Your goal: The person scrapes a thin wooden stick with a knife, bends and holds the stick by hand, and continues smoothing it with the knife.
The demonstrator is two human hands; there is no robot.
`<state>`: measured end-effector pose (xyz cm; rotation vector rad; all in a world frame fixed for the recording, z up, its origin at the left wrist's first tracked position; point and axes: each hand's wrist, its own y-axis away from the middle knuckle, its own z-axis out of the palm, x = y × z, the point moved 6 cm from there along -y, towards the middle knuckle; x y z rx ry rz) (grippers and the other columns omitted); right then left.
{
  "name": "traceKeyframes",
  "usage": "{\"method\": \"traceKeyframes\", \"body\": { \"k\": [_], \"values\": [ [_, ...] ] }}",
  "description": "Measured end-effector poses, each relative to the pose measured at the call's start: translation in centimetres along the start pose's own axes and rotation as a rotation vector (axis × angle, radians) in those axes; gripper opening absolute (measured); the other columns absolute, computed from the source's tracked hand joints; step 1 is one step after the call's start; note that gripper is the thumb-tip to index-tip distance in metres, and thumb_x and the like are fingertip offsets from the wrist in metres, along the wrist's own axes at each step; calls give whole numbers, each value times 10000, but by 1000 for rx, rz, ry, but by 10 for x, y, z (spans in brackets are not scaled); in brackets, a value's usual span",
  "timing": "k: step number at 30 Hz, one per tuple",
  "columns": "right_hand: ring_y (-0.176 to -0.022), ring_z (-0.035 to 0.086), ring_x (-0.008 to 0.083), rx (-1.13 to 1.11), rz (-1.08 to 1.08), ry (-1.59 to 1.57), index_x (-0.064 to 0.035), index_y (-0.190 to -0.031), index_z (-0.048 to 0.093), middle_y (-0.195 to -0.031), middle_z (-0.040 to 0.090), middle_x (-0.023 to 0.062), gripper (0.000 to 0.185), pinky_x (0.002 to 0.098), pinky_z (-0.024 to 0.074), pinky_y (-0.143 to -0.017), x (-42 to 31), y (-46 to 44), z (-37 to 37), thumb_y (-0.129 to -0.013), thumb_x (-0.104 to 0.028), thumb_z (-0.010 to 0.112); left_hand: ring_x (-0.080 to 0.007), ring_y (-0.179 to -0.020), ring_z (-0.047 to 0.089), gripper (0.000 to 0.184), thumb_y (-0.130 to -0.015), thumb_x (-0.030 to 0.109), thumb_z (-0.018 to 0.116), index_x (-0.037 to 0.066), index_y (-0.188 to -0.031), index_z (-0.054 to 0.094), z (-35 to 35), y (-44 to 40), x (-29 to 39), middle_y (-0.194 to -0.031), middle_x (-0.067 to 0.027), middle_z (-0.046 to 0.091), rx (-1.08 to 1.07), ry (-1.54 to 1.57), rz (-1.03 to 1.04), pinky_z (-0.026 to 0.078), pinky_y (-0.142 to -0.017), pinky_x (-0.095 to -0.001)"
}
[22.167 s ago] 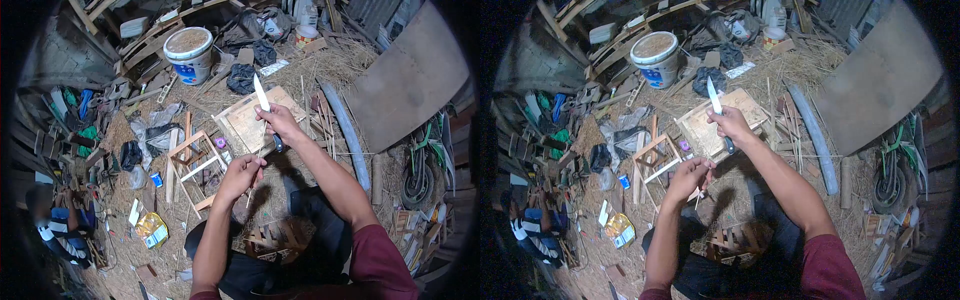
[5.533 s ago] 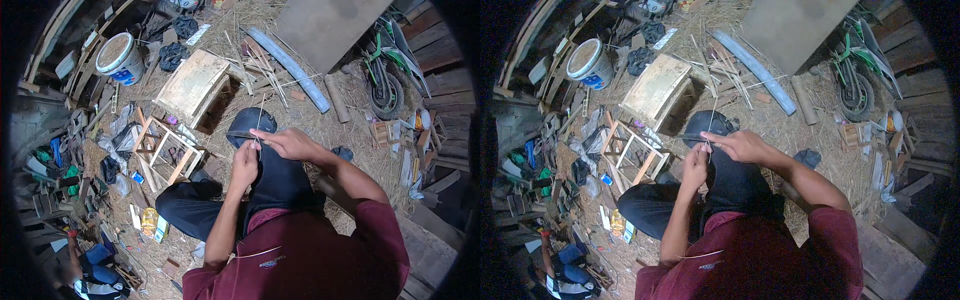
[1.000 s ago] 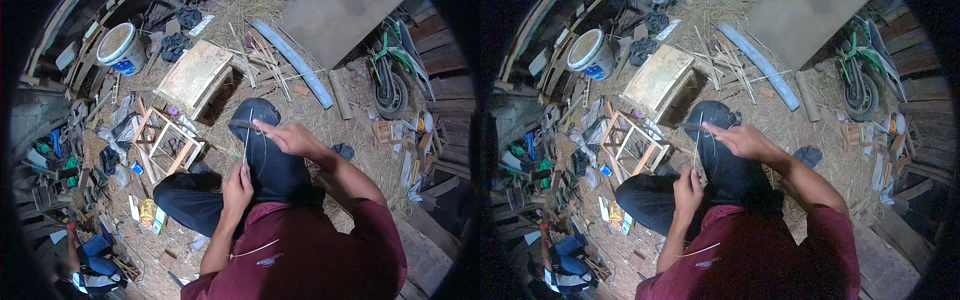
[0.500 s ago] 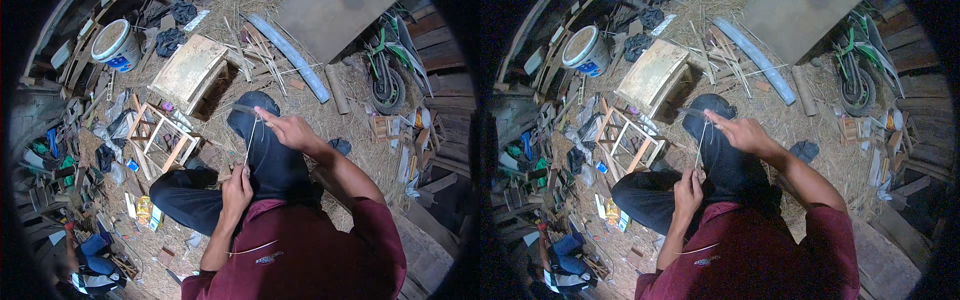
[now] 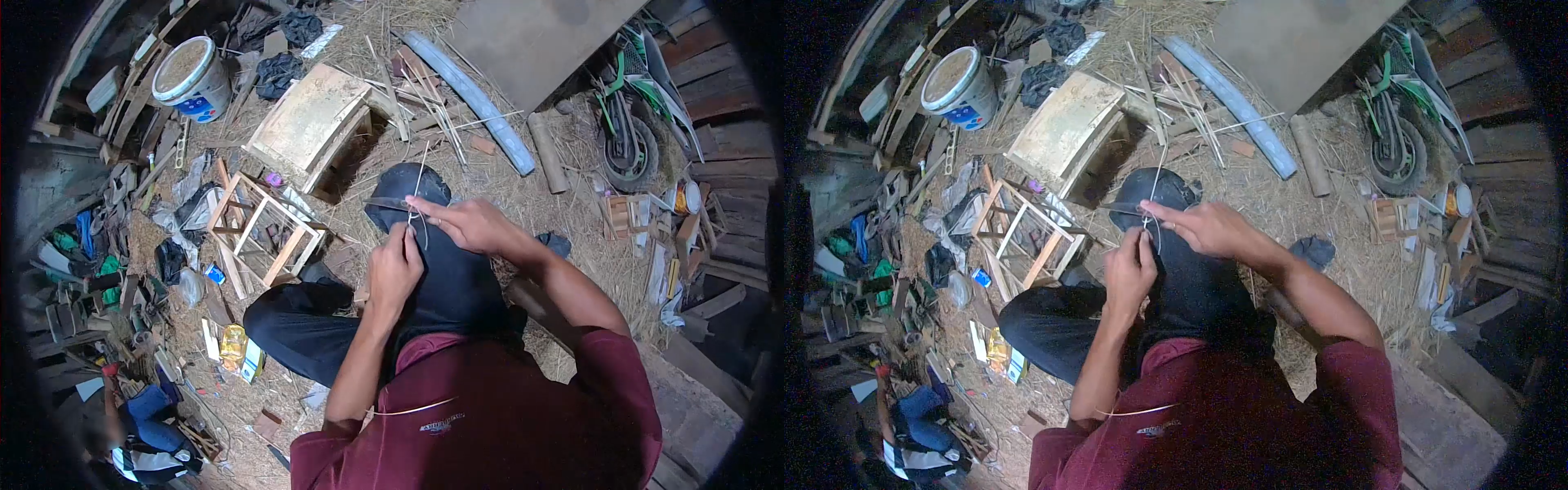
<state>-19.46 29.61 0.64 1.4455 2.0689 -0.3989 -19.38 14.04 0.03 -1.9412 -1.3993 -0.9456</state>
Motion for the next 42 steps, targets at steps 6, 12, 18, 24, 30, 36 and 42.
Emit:
{"method": "traceKeyframes", "body": {
  "k": [6, 12, 18, 24, 30, 36, 42],
  "values": [
    [-635, 633, 406, 53, 84, 45, -357, -1470, 330, -698, 631, 197, 588, 514, 511, -585, 8, 5, -2, -935, -222, 534, -433, -660, 638, 143, -928, 112, 528, 39, -1017, 612, -2, 17, -4, -739, -241, 648, -22, -39, -7, 492, -566, -512],
    [-659, 633, 417, 134, 104, 25, -350, -1482, 307, -754, 645, 213, 599, 513, 521, -610, 19, 6, 5, -942, -207, 524, -331, -613, 667, 163, -935, 32, 520, -15, -1068, 602, -17, 71, -19, -715, -200, 641, -25, -28, 23, 500, -530, -375],
    [-699, 647, 406, 162, 147, -72, -325, -1478, 331, -859, 673, 193, 585, 487, 531, -618, 18, 4, -5, -943, -193, 529, -222, -600, 662, 129, -962, 65, 500, -6, -980, 606, -32, 101, -34, -686, -166, 632, -21, 63, -168, 494, -553, -329],
    [-679, 658, 376, 99, -133, -96, -319, -1471, 352, -824, 675, 177, 593, 456, 540, -607, -4, 7, -6, -927, -182, 545, -56, -559, 472, 212, -1017, 162, 454, 17, -938, 587, 3, 25, -23, -646, 6, 508, -34, 353, -145, 365, -506, -244],
    [-668, 650, 386, 107, 59, 6, -321, -1464, 362, -760, 655, 197, 585, 487, 518, -591, 17, 5, -3, -926, -194, 554, -25, -603, 378, 198, -1014, 133, 458, 16, -907, 576, 24, -10, -19, -683, 42, 467, -127, 524, -182, 300, -530, -223],
    [-681, 638, 415, 200, 63, -43, -328, -1474, 335, -771, 648, 222, 604, 503, 514, -601, 19, 2, -7, -928, -192, 553, -26, -591, 398, 193, -1009, 129, 466, 12, -898, 571, 2, 54, -30, -668, 17, 472, -138, 502, -246, 310, -505, -232],
    [-696, 640, 419, 140, 156, 29, -317, -1481, 322, -793, 655, 209, 604, 512, 521, -630, 18, -4, -3, -931, -186, 536, -9, -562, 363, 213, -1019, 155, 458, 28, -906, 586, -17, 74, -30, -649, 40, 445, -199, 398, -281, 275, -495, -208]
  ]
}}
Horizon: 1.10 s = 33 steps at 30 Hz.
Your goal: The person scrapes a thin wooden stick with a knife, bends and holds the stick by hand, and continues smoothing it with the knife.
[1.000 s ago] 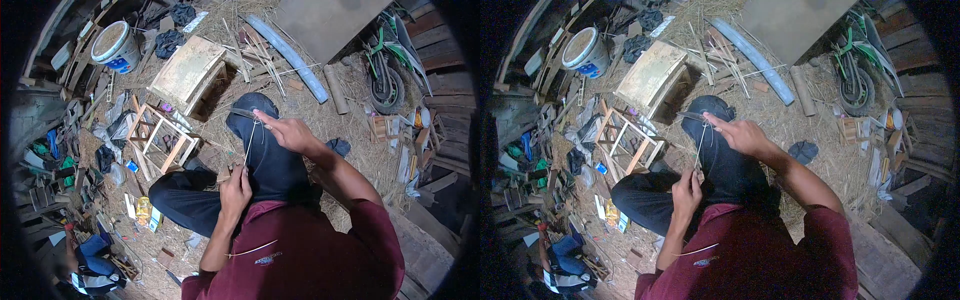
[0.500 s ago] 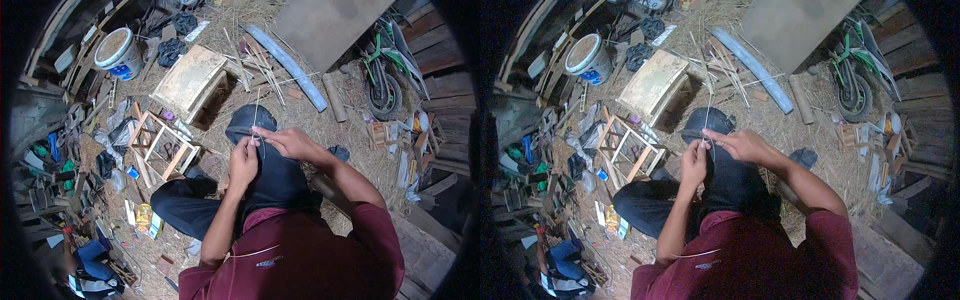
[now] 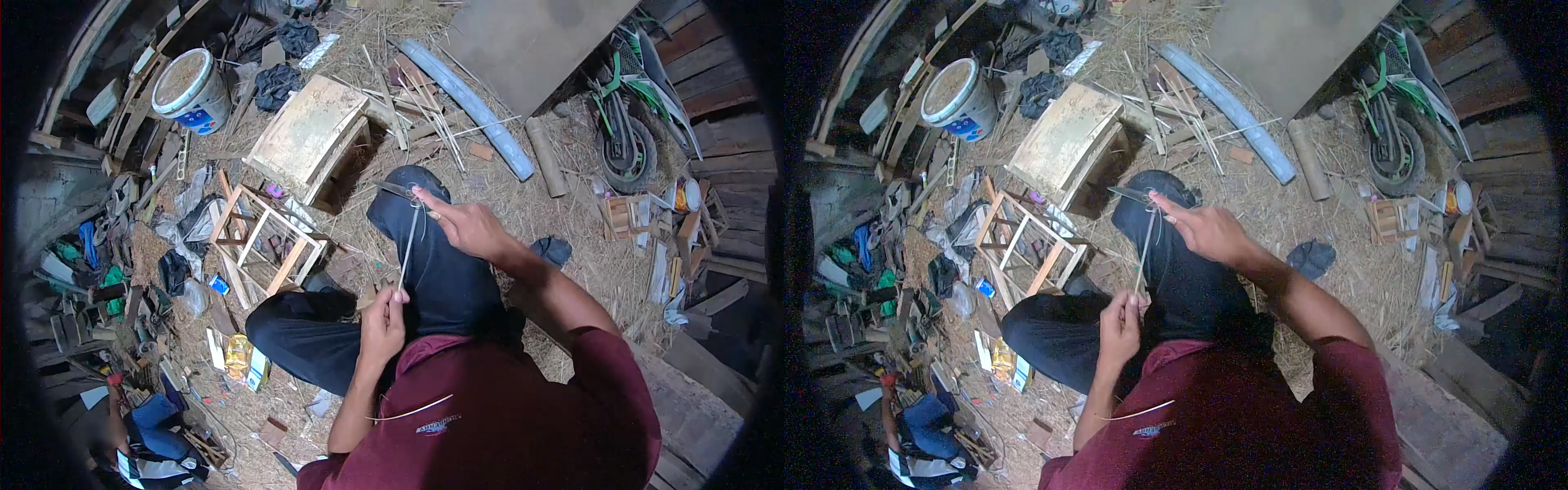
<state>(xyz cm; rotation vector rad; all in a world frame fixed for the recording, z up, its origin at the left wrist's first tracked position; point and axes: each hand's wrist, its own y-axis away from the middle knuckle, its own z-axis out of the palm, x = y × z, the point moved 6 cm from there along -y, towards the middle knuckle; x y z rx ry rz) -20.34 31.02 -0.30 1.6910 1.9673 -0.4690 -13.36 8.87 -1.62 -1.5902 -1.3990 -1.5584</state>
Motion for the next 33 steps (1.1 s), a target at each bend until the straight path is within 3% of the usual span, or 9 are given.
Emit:
{"method": "traceKeyframes", "body": {
  "k": [4, 6, 7, 8, 13, 25, 28, 31, 33],
  "values": [
    [-703, 646, 411, -26, 72, -26, -309, -1481, 328, -788, 655, 209, 590, 504, 526, -638, -5, -2, -11, -938, -185, 523, -18, -517, 343, 231, -1025, 166, 444, 34, -896, 581, -9, 21, -23, -606, 53, 426, 15, 134, -58, 262, -469, -213],
    [-690, 646, 403, 147, -149, -226, -307, -1479, 336, -785, 658, 205, 576, 492, 523, -624, -6, -2, -4, -945, -189, 516, -24, -496, 342, 261, -1037, 206, 425, 36, -897, 567, -10, 9, -21, -585, 67, 415, 8, 317, -150, 268, -461, -212],
    [-683, 646, 399, 152, -203, -256, -305, -1479, 340, -780, 658, 201, 571, 486, 521, -616, -7, -2, -4, -947, -191, 514, -39, -449, 320, 261, -1037, 237, 412, 54, -916, 553, -7, -5, -12, -557, 66, 375, -33, 278, -83, 261, -427, -221],
    [-677, 646, 394, 155, -258, -286, -304, -1478, 343, -776, 658, 197, 566, 479, 519, -609, -8, -1, -5, -949, -194, 513, -42, -434, 305, 250, -1035, 238, 415, 61, -919, 549, -1, -20, -7, -549, 65, 356, -86, 427, -160, 250, -413, -222],
    [-628, 637, 369, -89, -170, -46, -300, -1475, 351, -698, 625, 182, 582, 465, 503, -553, -11, 4, -3, -936, -201, 546, -58, -370, 238, 194, -1021, 240, 439, 93, -929, 526, 36, -73, 7, -519, 63, 284, -294, 964, -401, 197, -358, -230],
    [-627, 633, 402, 91, -47, -75, -322, -1475, 336, -759, 632, 230, 589, 482, 496, -546, 14, 1, -3, -939, -183, 537, -47, -363, 240, 236, -1028, 282, 448, 103, -882, 497, 15, 13, -31, -510, 66, 301, -240, 938, -503, 175, -385, -232],
    [-638, 631, 411, -45, 27, -122, -311, -1473, 347, -786, 639, 230, 582, 477, 492, -546, 7, 0, -9, -939, -175, 534, -45, -371, 239, 239, -1029, 287, 446, 110, -874, 487, 10, 12, -30, -518, 65, 292, -250, 919, -449, 174, -387, -231],
    [-648, 633, 411, 33, -163, -170, -303, -1469, 360, -810, 644, 231, 577, 474, 491, -551, 3, 4, -2, -937, -165, 537, -46, -385, 232, 253, -1019, 306, 466, 104, -869, 486, 19, -18, -18, -523, 69, 282, -258, 868, -380, 177, -379, -231],
    [-667, 637, 411, 60, -125, -167, -298, -1466, 365, -821, 650, 223, 581, 479, 501, -576, 1, 3, -4, -931, -160, 543, -46, -396, 238, 257, -1012, 329, 481, 108, -881, 490, 29, -41, -8, -537, 72, 280, -279, 815, -366, 181, -377, -229]
  ]
}}
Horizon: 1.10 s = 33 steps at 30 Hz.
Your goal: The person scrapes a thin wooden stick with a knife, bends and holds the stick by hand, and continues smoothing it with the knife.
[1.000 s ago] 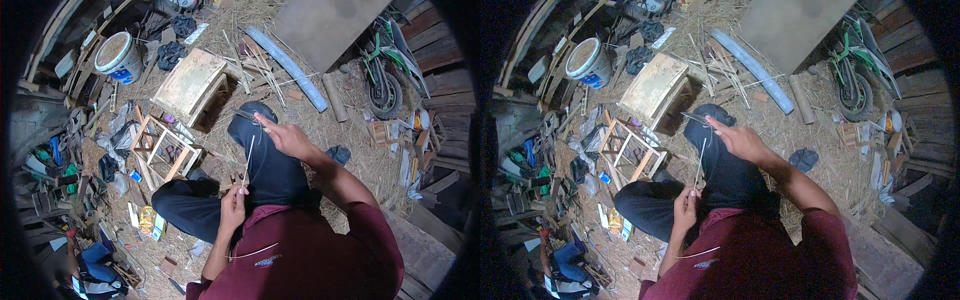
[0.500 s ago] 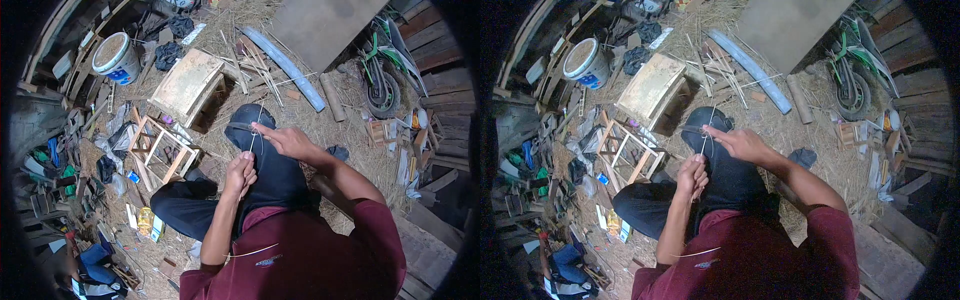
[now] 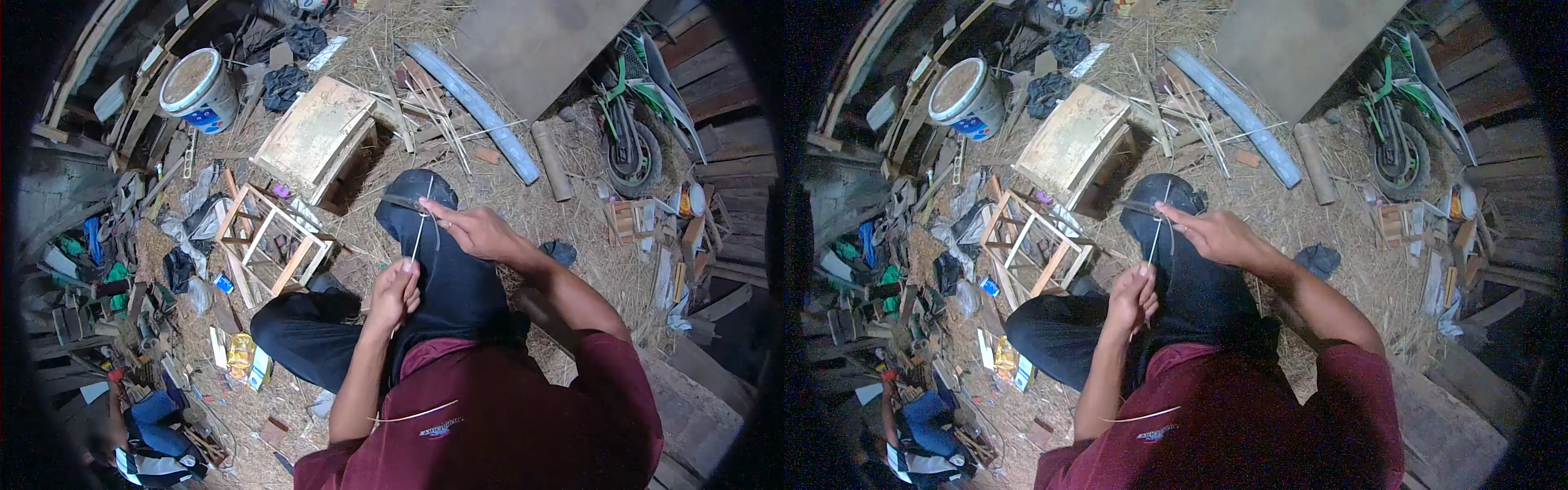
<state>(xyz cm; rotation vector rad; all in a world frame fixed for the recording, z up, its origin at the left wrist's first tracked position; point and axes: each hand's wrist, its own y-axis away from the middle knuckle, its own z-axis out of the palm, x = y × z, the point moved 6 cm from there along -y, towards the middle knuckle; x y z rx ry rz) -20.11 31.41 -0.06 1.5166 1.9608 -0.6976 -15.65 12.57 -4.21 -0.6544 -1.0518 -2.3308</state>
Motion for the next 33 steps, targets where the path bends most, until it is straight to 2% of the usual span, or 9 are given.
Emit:
{"method": "traceKeyframes", "body": {
  "k": [5, 14, 17, 20, 23, 26, 29, 30, 33],
  "values": [
    [-681, 639, 411, -3, 56, 49, -292, -1469, 356, -787, 649, 219, 608, 497, 514, -613, -2, 8, 2, -913, -155, 559, -43, -404, 239, 274, -1015, 353, 474, 115, -880, 491, 2, -5, -2, -528, 72, 277, 14, -128, 91, 193, -390, -225],
    [-627, 642, 375, -61, 33, 134, -322, -1472, 350, -678, 623, 184, 617, 501, 507, -568, -7, 11, 16, -908, -178, 555, -44, -436, 306, 280, -1015, 350, 478, 112, -868, 500, -8, 24, -6, -545, 75, 345, 140, -329, 222, 277, -419, -232],
    [-618, 644, 368, -86, 50, 203, -333, -1472, 347, -666, 621, 181, 609, 504, 507, -561, -13, 9, 17, -914, -193, 547, -28, -435, 279, 219, -1041, 236, 431, 85, -899, 500, -9, 36, -6, -539, 74, 323, 164, -278, 177, 239, -417, -230],
    [-624, 641, 387, -88, 25, 165, -338, -1472, 344, -672, 622, 183, 595, 513, 501, -559, -14, 10, 19, -926, -190, 530, -33, -431, 283, 236, -1039, 254, 438, 84, -888, 500, -11, 42, -8, -534, 71, 326, 182, -234, 161, 241, -417, -228],
    [-611, 626, 411, 26, 283, 247, -327, -1474, 342, -685, 621, 188, 576, 523, 491, -568, 10, 4, 1, -940, -186, 508, -61, -434, 312, 309, -1012, 360, 484, 97, -848, 492, -9, 67, -16, -542, 62, 339, 114, -282, 142, 273, -423, -227],
    [-591, 604, 399, -46, 472, 223, -275, -1492, 317, -703, 607, 207, 571, 473, 502, -592, 63, 10, 0, -956, -163, 479, -59, -415, 281, 307, -1000, 364, 514, 96, -852, 494, -33, 94, -34, -531, 61, 320, 182, -190, 45, 231, -411, -237],
    [-577, 577, 336, 210, 387, -71, -216, -1519, 261, -680, 557, 227, 580, 412, 503, -623, 73, 15, 9, -976, -164, 458, -49, -433, 294, 291, -1008, 343, 503, 92, -862, 498, -35, 80, -18, -550, 59, 342, 197, -145, 92, 225, -416, -238],
    [-579, 562, 221, 260, 310, -38, -185, -1533, 227, -644, 534, 164, 566, 337, 486, -617, 75, 19, 12, -1006, -183, 432, -42, -448, 312, 271, -1013, 321, 494, 88, -876, 508, -30, 68, -14, -562, 60, 360, 153, -105, 103, 232, -422, -234],
    [-570, 537, 131, 359, 515, -433, -181, -1536, 226, -630, 521, 59, 548, 290, 460, -572, 53, 18, -2, -1023, -207, 414, -30, -457, 317, 245, -1026, 286, 471, 83, -900, 524, -10, 30, 2, -571, 69, 373, 104, -251, 221, 230, -424, -233]
  ]
}}
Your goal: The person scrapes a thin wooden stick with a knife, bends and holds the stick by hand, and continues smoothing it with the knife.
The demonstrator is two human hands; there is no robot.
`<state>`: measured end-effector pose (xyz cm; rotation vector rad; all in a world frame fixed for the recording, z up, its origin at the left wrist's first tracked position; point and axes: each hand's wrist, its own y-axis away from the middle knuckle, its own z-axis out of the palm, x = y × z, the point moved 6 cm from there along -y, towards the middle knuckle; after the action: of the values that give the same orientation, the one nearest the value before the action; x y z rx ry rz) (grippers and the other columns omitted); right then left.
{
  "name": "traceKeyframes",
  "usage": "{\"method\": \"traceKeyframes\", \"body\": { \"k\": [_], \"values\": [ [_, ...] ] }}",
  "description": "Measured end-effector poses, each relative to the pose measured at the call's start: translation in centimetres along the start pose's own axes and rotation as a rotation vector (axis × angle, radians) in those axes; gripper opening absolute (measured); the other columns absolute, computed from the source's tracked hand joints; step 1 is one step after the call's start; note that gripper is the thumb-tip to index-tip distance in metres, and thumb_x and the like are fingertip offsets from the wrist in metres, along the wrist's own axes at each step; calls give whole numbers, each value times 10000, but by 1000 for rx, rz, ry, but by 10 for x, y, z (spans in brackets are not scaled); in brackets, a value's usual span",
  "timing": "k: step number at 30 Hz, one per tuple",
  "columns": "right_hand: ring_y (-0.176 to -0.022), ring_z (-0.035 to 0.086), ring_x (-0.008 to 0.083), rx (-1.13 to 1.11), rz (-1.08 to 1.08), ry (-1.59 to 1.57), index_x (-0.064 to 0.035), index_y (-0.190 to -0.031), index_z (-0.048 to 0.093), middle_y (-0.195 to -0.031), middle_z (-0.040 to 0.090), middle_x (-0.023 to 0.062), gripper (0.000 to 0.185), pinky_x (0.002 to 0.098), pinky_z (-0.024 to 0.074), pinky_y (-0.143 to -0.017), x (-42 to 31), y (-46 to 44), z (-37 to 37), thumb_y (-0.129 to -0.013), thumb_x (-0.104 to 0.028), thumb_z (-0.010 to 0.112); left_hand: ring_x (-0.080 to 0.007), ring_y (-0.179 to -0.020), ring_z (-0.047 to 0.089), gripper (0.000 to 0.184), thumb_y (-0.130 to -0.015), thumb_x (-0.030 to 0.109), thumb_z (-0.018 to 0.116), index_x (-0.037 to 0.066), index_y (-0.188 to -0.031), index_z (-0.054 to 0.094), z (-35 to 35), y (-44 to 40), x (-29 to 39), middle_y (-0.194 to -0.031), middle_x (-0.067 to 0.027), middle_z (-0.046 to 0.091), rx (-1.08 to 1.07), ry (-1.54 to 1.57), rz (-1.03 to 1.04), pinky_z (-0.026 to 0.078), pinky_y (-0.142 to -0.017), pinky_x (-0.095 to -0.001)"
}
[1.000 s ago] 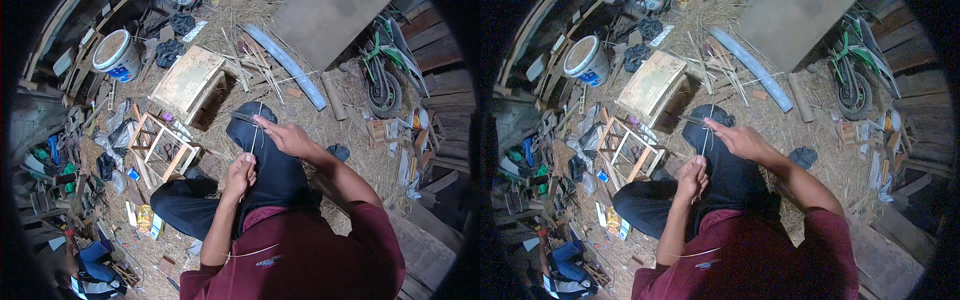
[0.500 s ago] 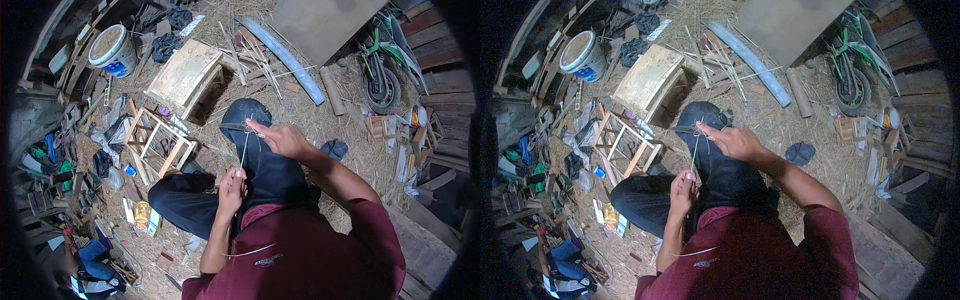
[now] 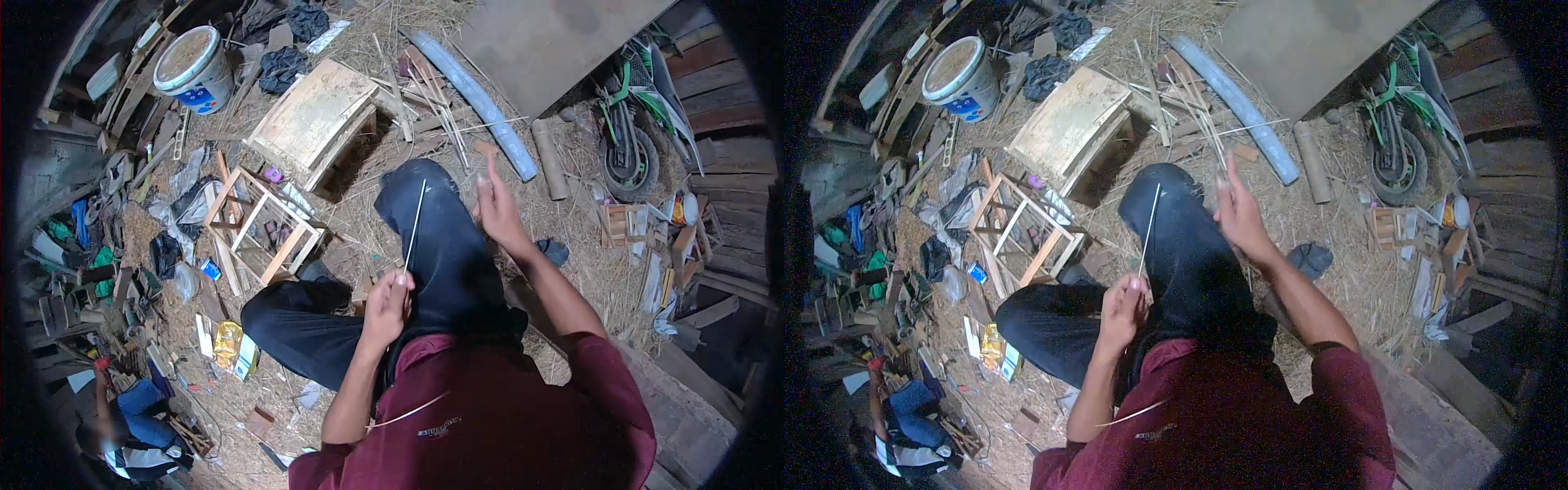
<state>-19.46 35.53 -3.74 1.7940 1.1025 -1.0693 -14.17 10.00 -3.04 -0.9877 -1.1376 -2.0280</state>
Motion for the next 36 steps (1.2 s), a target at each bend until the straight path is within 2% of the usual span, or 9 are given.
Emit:
{"method": "traceKeyframes", "body": {
  "k": [1, 4, 5, 9, 12, 15, 26, 33, 36],
  "values": [
    [-560, 508, 87, 60, 131, -34, -168, -1533, 238, -650, 506, -12, 533, 249, 421, -536, -6, -4, -7, -1029, -221, 401, -25, -470, 313, 236, -1029, 263, 461, 77, -901, 531, 3, -11, 2, -577, 76, 368, 10, -46, 11, 229, -434, -227],
    [-538, 486, 95, 6, 174, -37, -151, -1530, 235, -614, 484, 8, 535, 268, 407, -515, -14, -14, -20, -1029, -236, 404, -10, -504, 303, 219, -1034, 200, 442, 63, -902, 550, 6, -32, 6, -594, 93, 360, 39, -190, 44, 224, -458, -217],
    [-550, 553, 177, 25, -93, 187, -134, -1521, 248, -605, 528, 94, 535, 330, 451, -549, -22, -16, -21, -1028, -261, 410, -7, -513, 301, 215, -1032, 184, 441, 60, -900, 556, 4, -39, 4, -601, 96, 360, 49, -233, 66, 222, -463, -217],
    [-731, 651, 425, -311, -158, 417, -186, -1503, 300, -752, 640, 238, 528, 468, 509, -683, -48, 4, 18, -1007, -294, 446, -4, -558, 311, 228, -1031, 176, 442, 55, -880, 562, 5, -47, 19, -628, 92, 369, 91, -354, 127, 225, -495, -222],
    [-709, 651, 415, -427, -610, 313, -257, -1493, 314, -760, 658, 200, 533, 493, 523, -646, -64, 21, 51, -988, -298, 481, -6, -559, 316, 225, -1029, 183, 449, 56, -880, 560, 5, -52, 29, -630, 89, 370, 134, -379, 143, 227, -497, -224],
    [-684, 658, 387, -592, -520, 596, -295, -1484, 317, -773, 667, 179, 542, 507, 531, -606, -59, 20, 62, -974, -301, 500, -11, -557, 319, 225, -1027, 185, 449, 59, -876, 559, 7, -52, 31, -627, 86, 375, 152, -403, 167, 233, -498, -225],
    [-742, 665, 380, -437, -477, 566, -306, -1462, 369, -861, 676, 183, 494, 480, 536, -632, -52, 4, 47, -982, -280, 483, -25, -602, 349, 208, -1021, 121, 442, 43, -858, 545, -17, 14, 1, -698, 49, 433, 149, -346, -15, 267, -527, -225],
    [-673, 653, 374, -504, -550, 469, -306, -1457, 390, -785, 656, 192, 519, 470, 521, -594, -65, 11, 49, -960, -243, 528, -49, -580, 380, 217, -1020, 148, 444, 29, -871, 548, -14, -14, 17, -661, 24, 442, 167, -366, 138, 312, -521, -241],
    [-625, 634, 379, -526, -575, 535, -320, -1456, 387, -711, 628, 198, 526, 480, 507, -571, -63, 14, 51, -957, -247, 536, -76, -582, 412, 214, -1013, 146, 447, 19, -872, 545, 3, -55, 38, -675, 3, 463, 142, -610, 231, 346, -531, -260]
  ]
}}
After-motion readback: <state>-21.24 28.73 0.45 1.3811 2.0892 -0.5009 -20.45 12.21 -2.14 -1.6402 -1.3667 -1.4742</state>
